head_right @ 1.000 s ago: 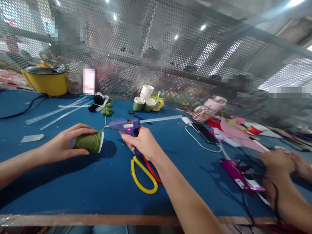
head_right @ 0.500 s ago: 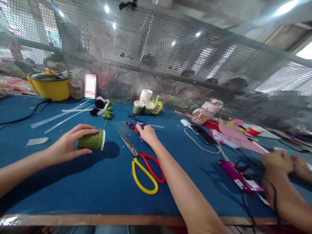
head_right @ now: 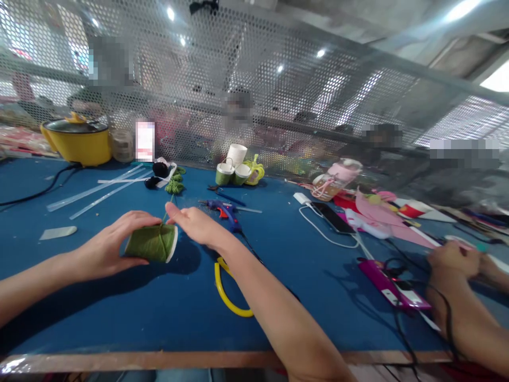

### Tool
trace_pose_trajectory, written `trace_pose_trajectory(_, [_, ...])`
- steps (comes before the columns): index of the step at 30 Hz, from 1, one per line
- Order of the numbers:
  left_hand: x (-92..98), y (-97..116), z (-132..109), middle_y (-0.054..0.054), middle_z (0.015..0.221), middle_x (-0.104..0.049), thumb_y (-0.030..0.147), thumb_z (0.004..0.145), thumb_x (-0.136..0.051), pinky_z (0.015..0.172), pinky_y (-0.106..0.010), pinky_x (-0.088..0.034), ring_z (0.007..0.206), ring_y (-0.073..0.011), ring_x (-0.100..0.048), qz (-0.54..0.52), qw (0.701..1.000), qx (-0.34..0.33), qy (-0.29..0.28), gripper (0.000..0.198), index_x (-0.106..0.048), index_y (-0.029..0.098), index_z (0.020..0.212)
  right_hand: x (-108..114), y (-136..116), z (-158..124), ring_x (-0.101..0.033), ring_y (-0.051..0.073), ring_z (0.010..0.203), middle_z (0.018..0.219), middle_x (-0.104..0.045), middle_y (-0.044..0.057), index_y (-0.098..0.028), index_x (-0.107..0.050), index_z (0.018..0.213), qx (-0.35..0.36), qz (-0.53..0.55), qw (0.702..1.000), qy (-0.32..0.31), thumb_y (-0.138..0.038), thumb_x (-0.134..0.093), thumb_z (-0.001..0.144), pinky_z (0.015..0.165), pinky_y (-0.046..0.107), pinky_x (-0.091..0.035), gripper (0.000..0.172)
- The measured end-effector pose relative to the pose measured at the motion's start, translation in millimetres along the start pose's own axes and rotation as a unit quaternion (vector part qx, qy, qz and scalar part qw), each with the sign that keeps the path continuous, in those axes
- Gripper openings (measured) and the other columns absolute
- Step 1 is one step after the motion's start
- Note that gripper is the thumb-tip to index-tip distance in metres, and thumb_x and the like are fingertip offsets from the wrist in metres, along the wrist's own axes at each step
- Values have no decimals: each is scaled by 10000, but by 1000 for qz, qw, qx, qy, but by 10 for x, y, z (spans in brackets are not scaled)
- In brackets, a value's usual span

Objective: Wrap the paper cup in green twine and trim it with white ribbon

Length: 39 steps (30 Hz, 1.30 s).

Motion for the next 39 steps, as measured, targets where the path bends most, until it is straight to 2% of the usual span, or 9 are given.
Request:
trace_pose_trajectory(2, [-13,50,1,-114,1194,-494,198,768,-588,934,-422,-391,1129,-247,-423,-7,1000,-23,-6,511,-323,207,1206,-161,42,1,-567,163,757,695,-645,35,-164,-673,686,-22,87,995,-52,-653,-357,776,759,295,-400,589])
trace_pose_trajectory(4, [-26,76,-8,-118,1195,-490,197,769,-588,944,-428,-383,1135,-247,-421,-13,999,-32,-11,465,-355,205,1172,-237,73,6,-555,146,709,677,-630,18,-161,-659,716,-32,170,983,-62,-617,-477,734,720,284,-409,492])
trace_pose_trajectory(8, [-37,37,-27,-125,1209,-448,238,772,-591,944,-399,-393,1135,-240,-437,-32,999,-1,-11,430,-405,203,1157,-161,111,15,-519,97,649,698,-615,-13,-166,-615,682,-35,272,962,16,-391,-726,577,680,243,-399,272])
trace_pose_trajectory(14, [-26,-128,-19,-83,1073,-547,366,704,-645,839,-349,-459,981,-227,-543,-97,990,98,-4,462,-472,194,1097,74,76,17,-468,74,563,644,-586,-24,-171,-538,622,0,313,946,86,-365,-689,610,554,224,-365,246])
trace_pose_trajectory(18, [-72,-224,-41,-42,951,-596,408,701,-629,700,-291,-498,801,-183,-591,-157,973,169,-22,453,-482,184,1065,246,104,33,-446,68,521,597,-560,-29,-171,-508,624,18,307,942,137,-385,-658,638,517,227,-347,262])
trace_pose_trajectory(21, [-96,-232,-49,-31,928,-597,412,695,-636,678,-274,-495,769,-169,-590,-172,967,185,-33,462,-478,180,1062,294,123,49,-443,69,521,592,-556,-26,-170,-501,618,25,285,946,151,-389,-649,642,518,229,-348,265])
trace_pose_trajectory(29, [-80,-143,-29,-61,1017,-577,377,686,-654,787,-329,-468,924,-219,-561,-142,979,137,-43,450,-475,191,1054,247,120,47,-438,76,516,594,-558,-23,-173,-503,622,28,188,971,145,-398,-600,692,532,237,-360,254])
trace_pose_trajectory(39, [-28,-56,-22,-92,1069,-542,361,689,-675,847,-357,-440,988,-235,-534,-121,990,64,-19,483,-441,190,1074,139,160,49,-438,73,494,575,-572,-23,-172,-502,606,-3,165,980,112,-357,-607,702,515,224,-358,234])
Point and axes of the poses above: each hand's wrist, its own z-axis towards the middle knuckle, its own x-axis out of the back of the hand, y = z × x, the point moved 8 cm from there along z, towards the middle knuckle
